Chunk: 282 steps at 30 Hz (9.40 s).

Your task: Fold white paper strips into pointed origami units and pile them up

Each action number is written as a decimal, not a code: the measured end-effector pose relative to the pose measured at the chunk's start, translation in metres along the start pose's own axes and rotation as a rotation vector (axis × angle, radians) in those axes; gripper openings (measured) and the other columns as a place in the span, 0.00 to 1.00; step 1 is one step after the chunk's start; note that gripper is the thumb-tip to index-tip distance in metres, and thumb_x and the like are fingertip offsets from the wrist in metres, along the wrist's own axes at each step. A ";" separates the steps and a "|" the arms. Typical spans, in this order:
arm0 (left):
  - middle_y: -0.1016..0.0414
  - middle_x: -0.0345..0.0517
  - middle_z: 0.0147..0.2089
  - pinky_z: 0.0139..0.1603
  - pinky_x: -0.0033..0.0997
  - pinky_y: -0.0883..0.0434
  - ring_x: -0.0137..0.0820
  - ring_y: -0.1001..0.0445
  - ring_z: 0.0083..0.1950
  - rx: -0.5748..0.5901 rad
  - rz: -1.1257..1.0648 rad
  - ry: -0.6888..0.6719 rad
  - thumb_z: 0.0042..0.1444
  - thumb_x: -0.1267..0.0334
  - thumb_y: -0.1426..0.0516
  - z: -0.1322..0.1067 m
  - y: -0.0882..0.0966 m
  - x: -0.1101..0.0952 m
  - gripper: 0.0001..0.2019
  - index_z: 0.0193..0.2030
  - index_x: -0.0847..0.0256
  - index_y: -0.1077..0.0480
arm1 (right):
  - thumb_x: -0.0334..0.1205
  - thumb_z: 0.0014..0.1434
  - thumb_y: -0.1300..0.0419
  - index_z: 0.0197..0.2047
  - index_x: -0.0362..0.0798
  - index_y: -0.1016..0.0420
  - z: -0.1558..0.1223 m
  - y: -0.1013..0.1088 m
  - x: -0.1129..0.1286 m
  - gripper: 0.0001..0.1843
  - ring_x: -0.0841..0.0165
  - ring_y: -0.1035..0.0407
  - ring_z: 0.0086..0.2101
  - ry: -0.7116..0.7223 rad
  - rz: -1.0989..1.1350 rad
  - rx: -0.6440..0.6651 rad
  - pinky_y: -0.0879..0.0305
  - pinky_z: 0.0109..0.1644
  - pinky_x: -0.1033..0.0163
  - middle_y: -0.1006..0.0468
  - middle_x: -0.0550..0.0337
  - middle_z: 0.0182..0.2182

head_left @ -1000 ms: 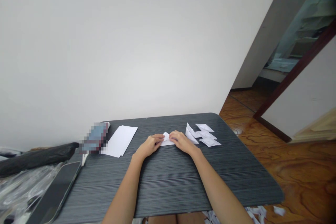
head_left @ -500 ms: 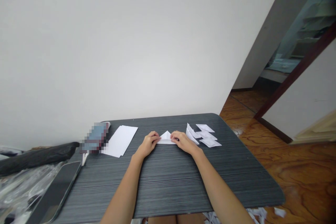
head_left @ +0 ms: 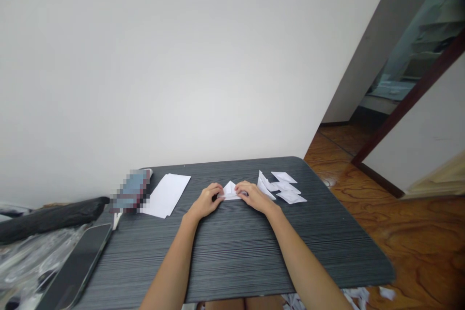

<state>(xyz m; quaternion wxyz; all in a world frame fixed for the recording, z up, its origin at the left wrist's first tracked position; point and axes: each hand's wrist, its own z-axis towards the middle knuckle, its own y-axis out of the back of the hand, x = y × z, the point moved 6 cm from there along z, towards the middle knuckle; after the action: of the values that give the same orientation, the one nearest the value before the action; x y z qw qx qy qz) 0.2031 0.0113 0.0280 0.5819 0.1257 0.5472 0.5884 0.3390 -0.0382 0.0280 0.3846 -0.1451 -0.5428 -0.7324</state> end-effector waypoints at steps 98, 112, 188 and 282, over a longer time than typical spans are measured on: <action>0.39 0.48 0.42 0.41 0.36 0.43 0.34 0.42 0.43 -0.022 0.372 0.230 0.51 0.77 0.56 0.000 -0.011 -0.010 0.16 0.43 0.58 0.37 | 0.26 0.52 0.52 0.37 0.49 0.36 0.003 -0.014 0.006 0.11 0.64 0.43 0.38 -0.229 -0.520 -0.136 0.50 0.37 0.61 0.36 0.56 0.35; 0.36 0.52 0.37 0.42 0.36 0.38 0.36 0.38 0.40 -0.060 0.492 0.292 0.49 0.77 0.55 -0.024 -0.017 -0.025 0.13 0.37 0.68 0.32 | 0.19 0.45 0.53 0.34 0.42 0.33 -0.026 -0.019 0.020 0.16 0.61 0.42 0.38 -0.241 -0.594 -0.149 0.45 0.42 0.59 0.34 0.48 0.36; 0.25 0.56 0.33 0.37 0.28 0.30 0.32 0.26 0.33 -0.214 -1.306 0.545 0.45 0.64 0.41 -0.007 -0.011 0.019 0.13 0.35 0.73 0.28 | 0.32 0.50 0.46 0.28 0.47 0.29 0.007 0.011 0.011 0.05 0.71 0.37 0.35 -0.004 0.416 -0.343 0.39 0.35 0.66 0.37 0.57 0.36; 0.33 0.48 0.33 0.38 0.30 0.37 0.32 0.33 0.36 0.020 0.424 0.146 0.55 0.64 0.53 0.016 -0.012 -0.006 0.10 0.34 0.64 0.33 | 0.38 0.51 0.51 0.31 0.44 0.29 -0.017 -0.004 -0.039 0.11 0.66 0.33 0.21 -0.508 0.104 -0.543 0.36 0.28 0.60 0.27 0.54 0.23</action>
<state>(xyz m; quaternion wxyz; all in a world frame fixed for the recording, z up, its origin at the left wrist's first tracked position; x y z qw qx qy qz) 0.2242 0.0110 0.0280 0.4028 0.2005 0.5552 0.6995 0.3653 -0.0375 -0.0056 0.2219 -0.4462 -0.3990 -0.7697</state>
